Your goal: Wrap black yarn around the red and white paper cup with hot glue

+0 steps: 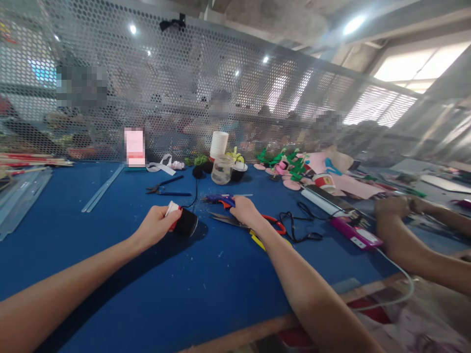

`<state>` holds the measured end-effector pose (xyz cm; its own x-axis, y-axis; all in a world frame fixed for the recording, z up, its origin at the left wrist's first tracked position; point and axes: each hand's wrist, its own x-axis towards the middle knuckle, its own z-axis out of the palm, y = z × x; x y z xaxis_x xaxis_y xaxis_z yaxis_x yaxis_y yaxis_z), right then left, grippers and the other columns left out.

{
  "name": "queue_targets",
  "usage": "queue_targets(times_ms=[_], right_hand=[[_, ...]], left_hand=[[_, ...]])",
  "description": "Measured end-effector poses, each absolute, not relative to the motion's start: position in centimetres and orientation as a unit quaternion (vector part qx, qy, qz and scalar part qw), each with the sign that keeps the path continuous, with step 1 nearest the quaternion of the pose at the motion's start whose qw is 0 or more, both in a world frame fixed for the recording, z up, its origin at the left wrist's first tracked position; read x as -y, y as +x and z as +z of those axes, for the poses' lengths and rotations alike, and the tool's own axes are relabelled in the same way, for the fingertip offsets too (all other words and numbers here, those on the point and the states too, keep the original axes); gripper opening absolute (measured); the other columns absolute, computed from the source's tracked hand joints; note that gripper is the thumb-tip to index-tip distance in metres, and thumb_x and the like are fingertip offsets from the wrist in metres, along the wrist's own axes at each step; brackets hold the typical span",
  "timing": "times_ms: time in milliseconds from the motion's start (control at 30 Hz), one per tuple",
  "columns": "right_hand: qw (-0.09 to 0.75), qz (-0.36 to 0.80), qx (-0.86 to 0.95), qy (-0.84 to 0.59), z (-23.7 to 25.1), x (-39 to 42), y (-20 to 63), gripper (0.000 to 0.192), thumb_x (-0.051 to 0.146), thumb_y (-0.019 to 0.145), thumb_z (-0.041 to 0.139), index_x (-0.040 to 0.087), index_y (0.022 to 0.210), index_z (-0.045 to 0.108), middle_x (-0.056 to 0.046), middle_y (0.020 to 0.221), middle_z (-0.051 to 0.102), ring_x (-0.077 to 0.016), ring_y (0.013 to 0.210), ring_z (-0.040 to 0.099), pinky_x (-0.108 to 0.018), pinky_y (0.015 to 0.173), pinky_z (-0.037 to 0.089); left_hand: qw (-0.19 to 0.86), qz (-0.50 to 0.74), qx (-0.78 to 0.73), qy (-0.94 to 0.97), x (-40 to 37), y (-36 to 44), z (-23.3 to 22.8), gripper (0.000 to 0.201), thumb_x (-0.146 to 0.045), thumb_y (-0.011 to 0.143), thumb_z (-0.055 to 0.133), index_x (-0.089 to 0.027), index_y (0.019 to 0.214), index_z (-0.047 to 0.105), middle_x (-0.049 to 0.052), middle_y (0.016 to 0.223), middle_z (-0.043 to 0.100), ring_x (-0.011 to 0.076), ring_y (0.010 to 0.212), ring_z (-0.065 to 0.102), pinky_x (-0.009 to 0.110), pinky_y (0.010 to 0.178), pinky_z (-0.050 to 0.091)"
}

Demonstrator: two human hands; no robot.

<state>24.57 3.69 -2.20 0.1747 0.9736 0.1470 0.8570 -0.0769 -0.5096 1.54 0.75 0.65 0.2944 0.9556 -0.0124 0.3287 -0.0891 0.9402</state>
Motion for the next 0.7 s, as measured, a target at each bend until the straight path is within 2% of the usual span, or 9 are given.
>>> queue_targets(times_ms=[133, 233, 400, 533, 700], right_hand=[[0.316, 0.151, 0.606, -0.714, -1.3, -3.6, 24.7, 0.033, 0.01, 0.055, 0.053, 0.009, 0.087, 0.058, -0.015, 0.089, 0.06, -0.028, 0.086, 0.053, -0.035, 0.073, 0.038], [0.38, 0.198, 0.592, -0.682, -0.4, -3.1, 24.4, 0.033, 0.016, 0.058, 0.05, 0.01, 0.09, 0.055, -0.009, 0.082, 0.06, -0.0207, 0.075, 0.056, -0.03, 0.064, 0.042], [0.441, 0.328, 0.585, -0.597, 0.9, -1.5, 23.1, 0.018, 0.026, 0.062, 0.05, 0.012, 0.072, 0.054, 0.0, 0.055, 0.054, -0.0103, 0.05, 0.05, -0.023, 0.049, 0.041], [0.491, 0.454, 0.547, -0.505, 1.5, -0.3, 21.9, 0.014, 0.023, 0.06, 0.053, 0.01, 0.065, 0.056, -0.001, 0.055, 0.055, -0.0077, 0.044, 0.047, -0.021, 0.045, 0.037], [0.512, 0.464, 0.548, -0.471, 1.4, 0.1, 20.8, 0.014, 0.02, 0.063, 0.05, 0.01, 0.066, 0.06, -0.001, 0.054, 0.057, -0.0073, 0.044, 0.047, -0.021, 0.044, 0.036]], left_hand=[[0.428, 0.335, -0.49, 0.682, -1.1, 1.2, 0.5, 0.027, -0.035, 0.066, 0.042, -0.015, 0.048, 0.039, -0.006, 0.045, 0.03, 0.0058, 0.042, 0.025, 0.02, 0.042, 0.017], [0.404, 0.34, -0.495, 0.69, -1.3, 1.0, 0.3, 0.026, -0.033, 0.068, 0.038, -0.016, 0.048, 0.037, -0.006, 0.045, 0.03, 0.0064, 0.043, 0.025, 0.021, 0.043, 0.017], [0.367, 0.327, -0.507, 0.708, -1.4, 0.9, 0.0, 0.025, -0.031, 0.069, 0.036, -0.017, 0.048, 0.034, -0.006, 0.045, 0.027, 0.0071, 0.043, 0.024, 0.022, 0.042, 0.017], [0.361, 0.317, -0.502, 0.72, -1.3, 0.9, -0.1, 0.027, -0.032, 0.069, 0.036, -0.017, 0.047, 0.034, -0.006, 0.045, 0.027, 0.0068, 0.043, 0.024, 0.022, 0.042, 0.016], [0.385, 0.329, -0.488, 0.711, -1.3, 0.8, 0.0, 0.032, -0.037, 0.07, 0.037, -0.016, 0.046, 0.036, -0.006, 0.044, 0.028, 0.0061, 0.043, 0.024, 0.021, 0.042, 0.017]])
